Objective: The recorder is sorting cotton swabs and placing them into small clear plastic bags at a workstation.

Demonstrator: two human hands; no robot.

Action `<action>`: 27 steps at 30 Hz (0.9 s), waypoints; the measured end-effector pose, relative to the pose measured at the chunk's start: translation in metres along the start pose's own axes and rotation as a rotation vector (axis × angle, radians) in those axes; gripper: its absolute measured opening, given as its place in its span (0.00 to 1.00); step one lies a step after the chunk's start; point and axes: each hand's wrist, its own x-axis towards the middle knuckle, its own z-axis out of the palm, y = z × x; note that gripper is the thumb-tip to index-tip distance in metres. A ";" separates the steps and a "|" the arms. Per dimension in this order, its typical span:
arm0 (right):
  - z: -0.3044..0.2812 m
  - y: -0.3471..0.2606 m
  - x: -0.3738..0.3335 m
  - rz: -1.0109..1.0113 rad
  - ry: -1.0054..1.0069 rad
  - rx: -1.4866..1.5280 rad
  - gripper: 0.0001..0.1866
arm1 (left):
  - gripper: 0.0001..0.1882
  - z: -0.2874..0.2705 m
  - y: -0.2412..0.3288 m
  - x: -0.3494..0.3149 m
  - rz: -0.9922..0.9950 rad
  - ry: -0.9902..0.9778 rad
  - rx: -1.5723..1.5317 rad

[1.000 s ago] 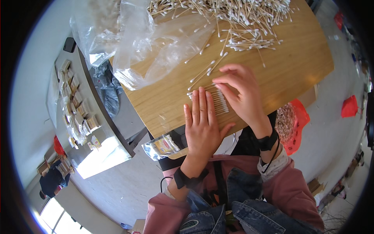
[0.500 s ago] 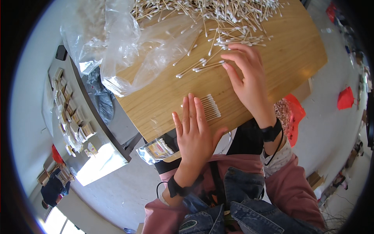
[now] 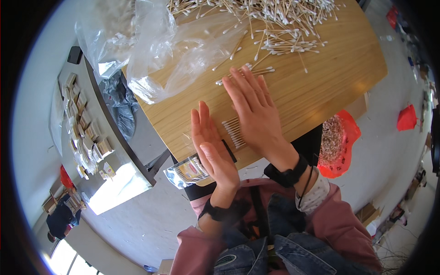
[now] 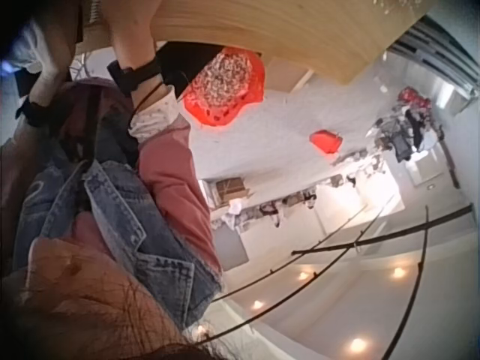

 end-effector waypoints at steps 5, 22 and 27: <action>0.009 0.000 0.002 -0.086 -0.044 -0.155 0.29 | 0.39 0.011 -0.003 -0.006 0.012 -0.023 -0.031; 0.019 -0.025 -0.015 -0.162 -0.092 -0.162 0.29 | 0.20 -0.114 0.040 -0.016 0.215 0.207 0.878; 0.035 -0.053 -0.023 -0.180 -0.101 -0.147 0.30 | 0.16 -0.133 0.018 -0.010 0.212 0.142 1.263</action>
